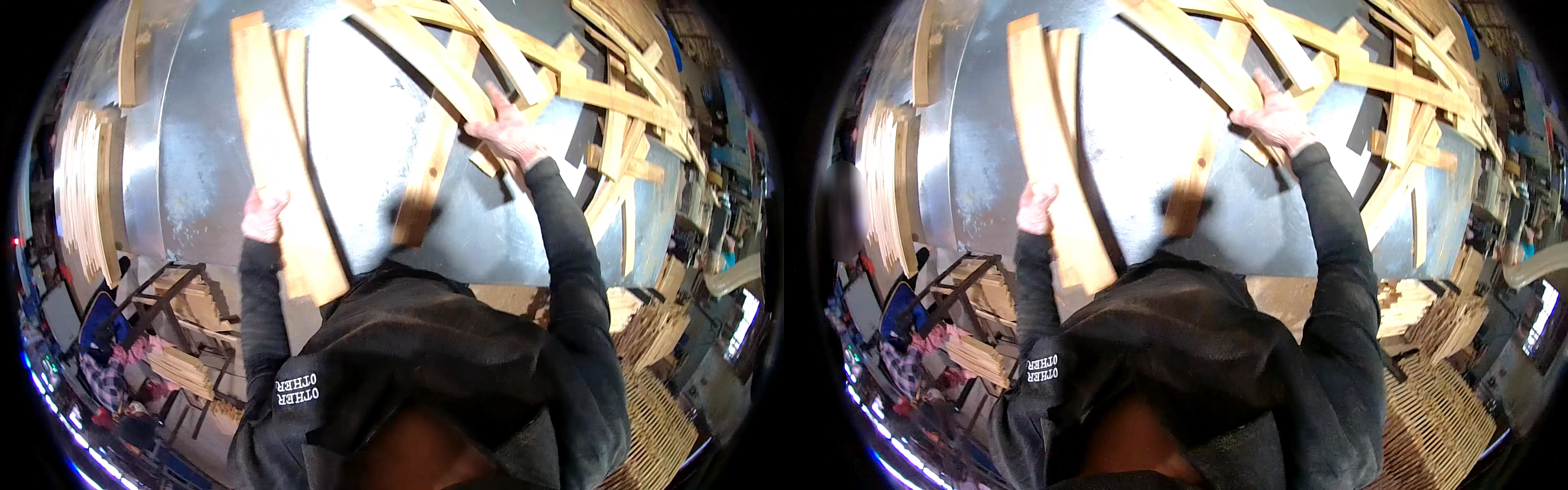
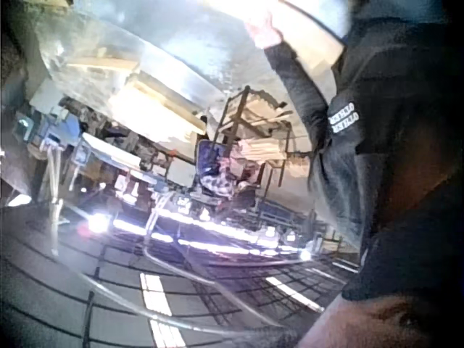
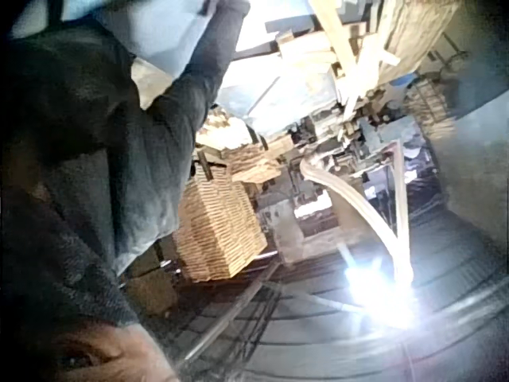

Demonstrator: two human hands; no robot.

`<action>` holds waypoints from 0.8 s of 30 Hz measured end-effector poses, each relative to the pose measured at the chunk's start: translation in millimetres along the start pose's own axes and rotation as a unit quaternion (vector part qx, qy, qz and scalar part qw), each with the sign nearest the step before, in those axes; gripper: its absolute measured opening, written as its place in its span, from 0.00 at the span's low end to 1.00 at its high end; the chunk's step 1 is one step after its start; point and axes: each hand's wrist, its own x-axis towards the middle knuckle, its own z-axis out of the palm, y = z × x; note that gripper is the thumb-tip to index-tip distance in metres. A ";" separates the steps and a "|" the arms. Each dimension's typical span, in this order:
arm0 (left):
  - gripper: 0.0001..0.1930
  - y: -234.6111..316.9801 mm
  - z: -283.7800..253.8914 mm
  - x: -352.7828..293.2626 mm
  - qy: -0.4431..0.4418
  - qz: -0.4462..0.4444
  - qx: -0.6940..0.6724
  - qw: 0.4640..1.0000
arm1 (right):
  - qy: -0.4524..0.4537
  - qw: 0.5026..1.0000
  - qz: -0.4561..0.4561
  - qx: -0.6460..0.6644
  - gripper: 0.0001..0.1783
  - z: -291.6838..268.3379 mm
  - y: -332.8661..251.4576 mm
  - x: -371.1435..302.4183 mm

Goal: The person repeatedly picks up thin wooden planks from a metal table and stacks them into a neat pile. They handle the planks one at a time or in small groups, aligning them carefully before adding them to the growing stack.

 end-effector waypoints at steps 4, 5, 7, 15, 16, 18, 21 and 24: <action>0.30 58.0 -18.1 -2.5 0.104 -0.029 0.218 0.970 | -0.275 0.755 0.037 0.594 0.39 28.2 -18.6 -8.0; 0.33 57.9 -20.4 -2.6 0.150 -0.043 0.216 0.964 | -0.284 0.718 0.032 0.634 0.37 46.1 -25.0 -6.4; 0.41 97.6 39.6 3.7 0.159 -0.086 0.491 0.852 | -0.314 0.637 0.049 0.702 0.38 86.5 -30.3 11.5; 0.58 93.8 67.7 9.6 0.157 -0.158 0.677 0.701 | -0.281 0.734 0.096 0.611 0.40 180.3 -57.5 46.7; 0.58 96.0 71.4 4.4 0.176 -0.164 0.669 0.703 | -0.229 0.843 0.095 0.477 0.37 181.3 -62.8 47.3; 0.59 97.1 66.0 5.5 0.158 -0.245 0.639 0.712 | -0.208 0.924 0.025 0.319 0.27 197.6 -89.4 27.8; 0.61 74.2 36.7 14.2 0.138 -0.176 0.574 0.787 | -0.185 0.970 -0.106 0.116 0.24 236.7 -111.5 10.4; 0.61 87.1 47.4 11.8 0.125 -0.180 0.610 0.761 | -0.179 0.979 -0.033 0.088 0.30 250.4 -136.4 1.2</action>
